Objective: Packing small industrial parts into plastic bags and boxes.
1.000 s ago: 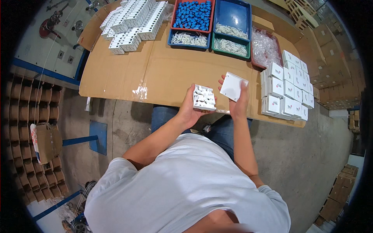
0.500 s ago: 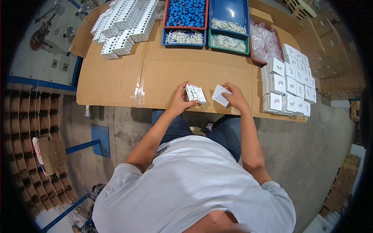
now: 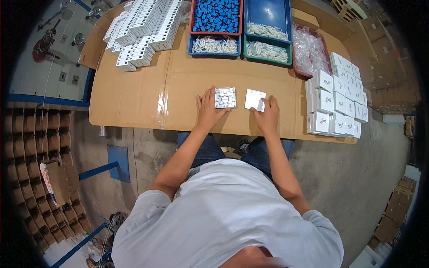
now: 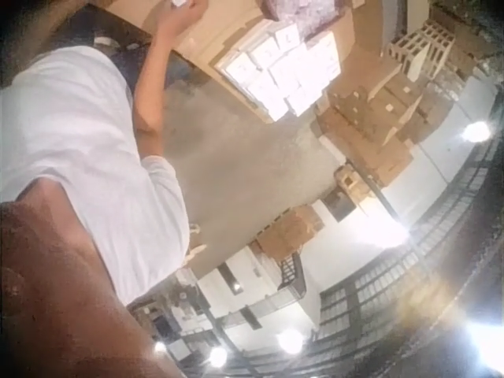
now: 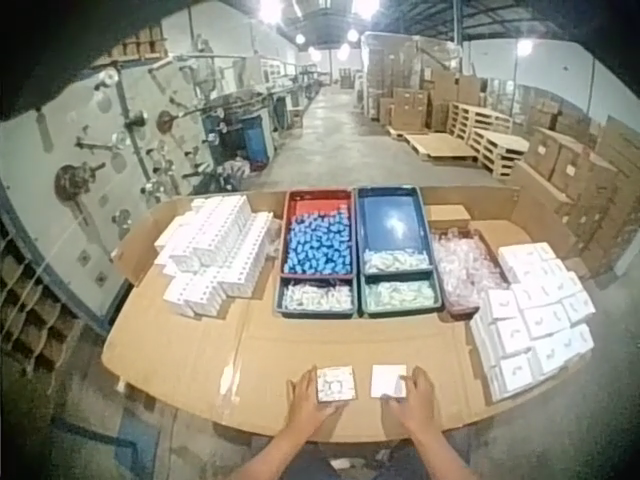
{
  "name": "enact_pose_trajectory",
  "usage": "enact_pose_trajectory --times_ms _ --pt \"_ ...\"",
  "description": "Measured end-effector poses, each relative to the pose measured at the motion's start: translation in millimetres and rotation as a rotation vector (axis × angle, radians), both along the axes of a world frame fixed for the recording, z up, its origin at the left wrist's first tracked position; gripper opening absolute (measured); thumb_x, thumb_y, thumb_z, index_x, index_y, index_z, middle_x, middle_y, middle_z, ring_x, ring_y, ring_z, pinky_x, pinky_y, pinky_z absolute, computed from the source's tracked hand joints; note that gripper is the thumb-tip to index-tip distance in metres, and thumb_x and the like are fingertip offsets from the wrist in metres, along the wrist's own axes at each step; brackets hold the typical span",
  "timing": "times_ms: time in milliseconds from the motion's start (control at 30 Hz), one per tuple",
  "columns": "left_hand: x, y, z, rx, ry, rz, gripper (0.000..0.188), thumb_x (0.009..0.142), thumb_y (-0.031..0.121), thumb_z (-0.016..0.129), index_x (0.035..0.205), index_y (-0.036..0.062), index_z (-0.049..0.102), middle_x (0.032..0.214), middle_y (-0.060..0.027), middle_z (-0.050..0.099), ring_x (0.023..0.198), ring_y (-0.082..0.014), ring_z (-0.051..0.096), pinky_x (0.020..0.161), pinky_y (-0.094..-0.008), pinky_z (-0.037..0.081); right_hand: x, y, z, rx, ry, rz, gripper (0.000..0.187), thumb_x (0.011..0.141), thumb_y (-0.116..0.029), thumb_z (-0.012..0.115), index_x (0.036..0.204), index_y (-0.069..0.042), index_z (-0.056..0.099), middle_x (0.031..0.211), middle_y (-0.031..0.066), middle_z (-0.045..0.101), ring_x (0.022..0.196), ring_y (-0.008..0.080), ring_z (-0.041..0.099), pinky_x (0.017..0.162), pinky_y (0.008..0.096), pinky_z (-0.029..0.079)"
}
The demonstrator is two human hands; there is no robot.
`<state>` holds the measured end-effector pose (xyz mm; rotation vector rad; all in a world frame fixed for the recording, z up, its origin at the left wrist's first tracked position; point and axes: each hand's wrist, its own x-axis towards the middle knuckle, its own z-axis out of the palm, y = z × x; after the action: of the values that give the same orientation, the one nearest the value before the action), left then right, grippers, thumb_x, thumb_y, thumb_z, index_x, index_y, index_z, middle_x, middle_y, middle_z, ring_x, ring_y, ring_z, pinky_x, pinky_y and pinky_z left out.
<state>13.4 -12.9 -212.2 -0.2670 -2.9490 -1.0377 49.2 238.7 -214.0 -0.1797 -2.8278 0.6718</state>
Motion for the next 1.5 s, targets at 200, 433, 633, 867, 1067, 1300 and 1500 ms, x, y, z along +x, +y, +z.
enact_pose_trajectory --times_ms 200,433,633,867,1067,1300,1500 --pt "-3.0 -4.3 -5.6 -0.061 0.074 -0.069 0.1 0.085 0.043 0.075 0.157 -0.0012 0.022 0.16 -0.0187 0.033 0.149 -0.0353 0.029 0.12 -0.0623 0.012 3.6 12.1 -11.4 0.039 -0.03 -0.018 0.061 0.092 -0.034 0.07 0.145 -0.009 0.051 0.158 0.0228 0.035 0.148 0.0421 0.028 0.118 0.06 0.023" --pt "-7.7 4.6 -2.6 -0.071 0.126 -0.044 0.108 0.081 0.051 0.076 0.157 -0.0024 0.02 0.16 -0.0203 0.031 0.149 -0.0335 0.029 0.121 -0.0597 0.015 3.9 19.7 -19.4 0.119 0.048 -0.04 0.06 0.096 -0.034 0.062 0.147 -0.007 0.047 0.158 0.0195 0.037 0.148 0.038 0.031 0.117 0.0603 0.024" --pt "-4.6 9.2 2.5 -0.085 0.152 -0.034 0.117 0.076 0.059 0.078 0.156 -0.0041 0.021 0.157 -0.0222 0.035 0.148 -0.0354 0.03 0.121 -0.0574 0.016 1.8 24.2 -16.9 -0.212 0.13 -0.085 0.052 0.096 -0.025 0.062 0.141 -0.002 0.05 0.154 0.0224 0.04 0.143 0.041 0.037 0.117 0.0575 0.027" --pt "-3.0 13.8 4.5 -0.139 0.154 -0.009 0.115 0.076 0.057 0.08 0.155 -0.003 0.023 0.156 -0.0223 0.036 0.148 -0.0362 0.029 0.121 -0.0563 0.017 -44.9 57.0 36.8 -0.401 0.258 -0.173 0.042 0.091 -0.013 0.064 0.13 -0.001 0.055 0.141 0.0223 0.049 0.13 0.0413 0.048 0.107 0.0462 0.042" --pt "-3.7 14.4 4.6 -0.159 0.148 0.011 0.116 0.074 0.059 0.081 0.155 -0.0037 0.025 0.154 -0.0225 0.039 0.147 -0.0351 0.031 0.122 -0.0558 0.018 -153.0 128.7 55.7 -0.242 0.019 -0.224 0.033 0.091 -0.012 0.06 0.122 -0.001 0.061 0.129 0.0238 0.056 0.119 0.044 0.055 0.098 0.0473 0.048" --pt "-5.9 16.8 7.0 -0.166 0.154 0.003 0.114 0.074 0.056 0.081 0.155 -0.0025 0.026 0.156 -0.0198 0.037 0.148 -0.0341 0.031 0.121 -0.0558 0.019 -262.1 232.9 80.2 0.044 -0.09 -0.331 0.027 0.086 -0.012 0.061 0.108 0.0 0.071 0.111 0.0258 0.069 0.104 0.0429 0.067 0.092 0.0505 0.053" --pt "-6.1 15.4 6.4 -0.169 0.17 0.005 0.109 0.075 0.055 0.08 0.153 -0.0015 0.029 0.157 -0.0183 0.036 0.148 -0.0345 0.031 0.12 -0.0569 0.019 -287.7 275.2 77.7 0.423 -0.47 -0.169 0.03 0.085 -0.011 0.063 0.112 -0.003 0.072 0.12 0.0236 0.068 0.114 0.0373 0.067 0.095 0.0488 0.053"
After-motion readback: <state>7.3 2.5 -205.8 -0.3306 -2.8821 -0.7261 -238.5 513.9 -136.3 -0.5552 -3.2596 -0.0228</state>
